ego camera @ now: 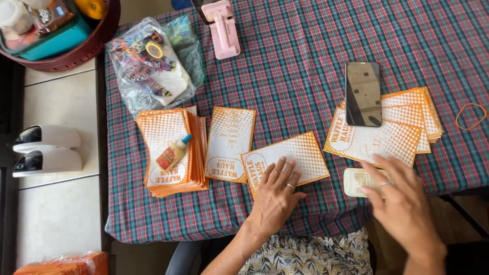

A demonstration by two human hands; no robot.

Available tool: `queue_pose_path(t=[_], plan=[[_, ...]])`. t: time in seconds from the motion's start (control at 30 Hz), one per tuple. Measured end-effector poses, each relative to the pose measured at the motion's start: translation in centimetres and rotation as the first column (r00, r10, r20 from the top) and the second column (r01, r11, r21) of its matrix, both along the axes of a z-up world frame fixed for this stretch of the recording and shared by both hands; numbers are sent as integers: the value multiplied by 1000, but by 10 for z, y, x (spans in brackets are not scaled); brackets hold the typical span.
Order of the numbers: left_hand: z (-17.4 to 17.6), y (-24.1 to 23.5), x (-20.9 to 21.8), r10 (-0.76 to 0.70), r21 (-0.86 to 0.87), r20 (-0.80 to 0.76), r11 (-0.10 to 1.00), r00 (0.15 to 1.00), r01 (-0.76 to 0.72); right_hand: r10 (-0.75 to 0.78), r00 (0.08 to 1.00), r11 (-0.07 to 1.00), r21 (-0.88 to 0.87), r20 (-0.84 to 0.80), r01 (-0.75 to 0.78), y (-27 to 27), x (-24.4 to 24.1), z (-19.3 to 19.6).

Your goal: Manually assembling paper bags by applying glue to the edges and folding them into shape.

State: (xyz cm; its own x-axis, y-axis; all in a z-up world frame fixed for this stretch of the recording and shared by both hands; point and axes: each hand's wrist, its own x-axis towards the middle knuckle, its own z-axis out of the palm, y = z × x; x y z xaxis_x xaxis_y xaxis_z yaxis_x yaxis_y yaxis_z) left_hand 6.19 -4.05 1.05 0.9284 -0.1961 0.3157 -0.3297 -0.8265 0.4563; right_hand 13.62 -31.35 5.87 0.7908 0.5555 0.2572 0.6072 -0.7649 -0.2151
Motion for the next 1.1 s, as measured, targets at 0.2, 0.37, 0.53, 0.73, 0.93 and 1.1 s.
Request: queue_pose_path(t=[0.2, 0.37, 0.53, 0.73, 0.93, 1.1], plan=[[-15, -2, -4, -61, 40, 42, 997, 997, 59, -254, 917, 942, -292, -308, 163, -49, 6, -17], [-3, 7, 1, -151, 93, 95, 985, 984, 142, -170, 954, 978, 80, -245, 195, -41, 4, -7], [16, 10, 16, -78, -110, 155, 989, 985, 95, -390, 737, 608, 448, -552, 656, -41, 1, -9], [27, 21, 30, 138, -226, -146, 959, 980, -169, 245, 746, 157, 784, -620, 600, -31, 11, -5], [39, 6, 23, 366, 23, 188, 926, 911, -377, -25, 875, 189, 857, -483, 479, -11, 15, -41], [7, -31, 9, 256, -232, 130, 947, 958, -221, -9, 886, 312, 841, -463, 442, 10, 23, -43]])
